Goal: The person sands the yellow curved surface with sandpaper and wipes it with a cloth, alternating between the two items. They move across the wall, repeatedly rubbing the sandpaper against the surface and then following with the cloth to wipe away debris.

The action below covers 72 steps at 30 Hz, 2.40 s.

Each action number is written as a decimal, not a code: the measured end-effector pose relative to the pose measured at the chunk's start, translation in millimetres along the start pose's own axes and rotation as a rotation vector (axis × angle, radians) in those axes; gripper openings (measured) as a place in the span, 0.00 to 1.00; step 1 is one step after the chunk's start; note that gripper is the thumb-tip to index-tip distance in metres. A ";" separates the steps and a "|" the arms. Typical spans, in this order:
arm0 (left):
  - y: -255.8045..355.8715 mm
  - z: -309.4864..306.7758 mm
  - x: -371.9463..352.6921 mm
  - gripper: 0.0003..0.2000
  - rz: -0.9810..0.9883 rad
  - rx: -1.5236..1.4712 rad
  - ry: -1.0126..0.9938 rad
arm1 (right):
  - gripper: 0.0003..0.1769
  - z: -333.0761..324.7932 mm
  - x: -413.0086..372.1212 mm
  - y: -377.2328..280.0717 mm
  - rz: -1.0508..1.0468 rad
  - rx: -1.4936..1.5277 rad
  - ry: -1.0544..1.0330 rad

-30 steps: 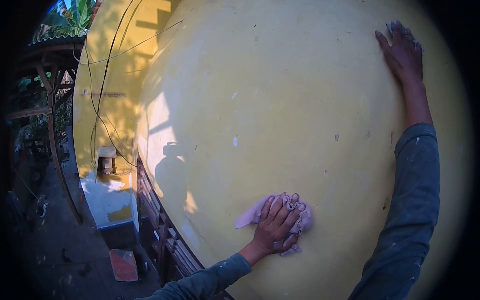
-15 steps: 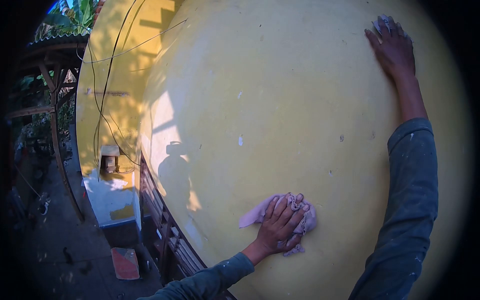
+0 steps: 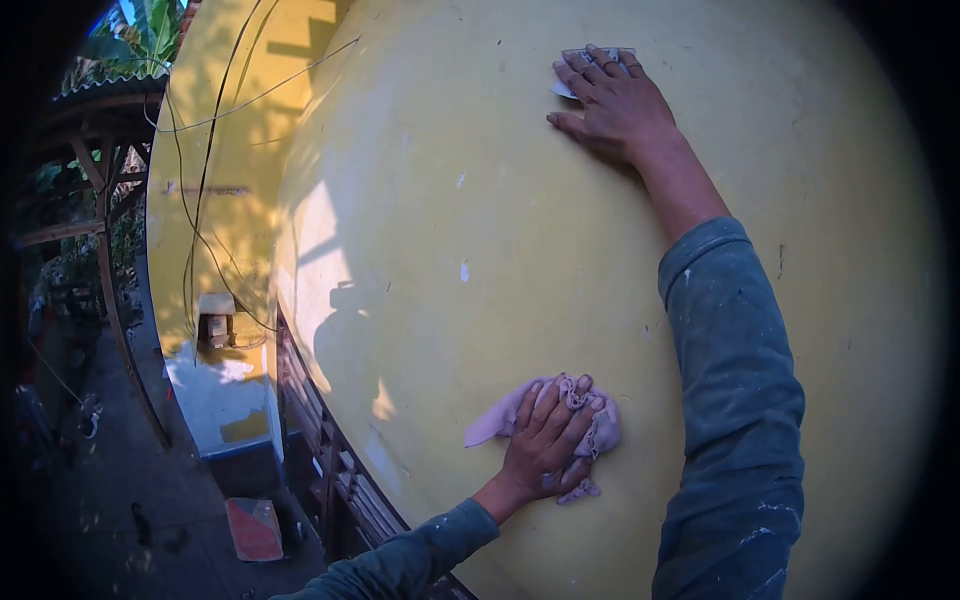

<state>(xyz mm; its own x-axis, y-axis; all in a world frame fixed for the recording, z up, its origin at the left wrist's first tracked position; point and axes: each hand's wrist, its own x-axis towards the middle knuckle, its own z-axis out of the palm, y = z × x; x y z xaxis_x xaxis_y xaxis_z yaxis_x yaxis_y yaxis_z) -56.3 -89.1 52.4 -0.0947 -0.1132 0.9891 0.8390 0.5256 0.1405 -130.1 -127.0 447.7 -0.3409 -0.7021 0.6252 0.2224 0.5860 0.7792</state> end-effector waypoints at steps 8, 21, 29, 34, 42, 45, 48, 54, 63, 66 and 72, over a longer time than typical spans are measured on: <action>1.6 -0.1 1.1 0.35 -0.021 -0.006 -0.010 | 0.43 -18.0 -18.5 231.6 0.704 -0.386 0.050; 1.7 2.7 -3.1 0.34 -0.022 -0.005 0.004 | 0.40 8.3 38.6 -41.1 -0.046 0.040 -0.023; -0.5 -0.9 1.5 0.34 -0.014 -0.018 -0.009 | 0.40 -14.1 19.1 159.6 0.505 -0.265 0.043; -0.1 1.5 0.3 0.34 -0.010 -0.014 0.012 | 0.42 3.1 27.2 85.9 0.389 -0.235 0.121; -0.6 0.8 1.7 0.35 -0.018 -0.001 0.006 | 0.43 -0.2 -13.4 -4.2 -0.084 0.010 0.029; 2.2 0.7 1.5 0.36 -0.023 -0.004 0.009 | 0.43 -11.8 -23.0 102.2 0.229 -0.179 0.093; 1.2 0.1 3.1 0.35 -0.021 0.008 0.017 | 0.43 -14.0 -30.5 202.5 0.544 -0.294 0.059; 2.2 1.4 1.1 0.33 -0.027 0.003 0.025 | 0.46 -12.4 -37.2 58.1 0.260 -0.187 0.086; 1.8 0.8 1.7 0.32 -0.026 0.018 0.025 | 0.46 -22.7 -57.1 104.9 0.164 -0.112 0.059; 1.9 0.0 3.0 0.32 -0.024 0.020 0.025 | 0.45 -16.2 -54.6 215.7 0.472 -0.303 0.082; 1.8 0.0 3.2 0.32 -0.015 0.037 0.028 | 0.47 -16.1 -59.9 98.5 0.334 -0.204 0.129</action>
<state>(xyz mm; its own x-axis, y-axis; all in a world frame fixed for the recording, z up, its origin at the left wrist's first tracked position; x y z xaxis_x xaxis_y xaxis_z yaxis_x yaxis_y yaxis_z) -55.1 -88.5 55.8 -0.0912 -0.1447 0.9853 0.8171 0.5547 0.1571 -73.1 -33.8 487.7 -0.1047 -0.5396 0.8354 0.4821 0.7071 0.5172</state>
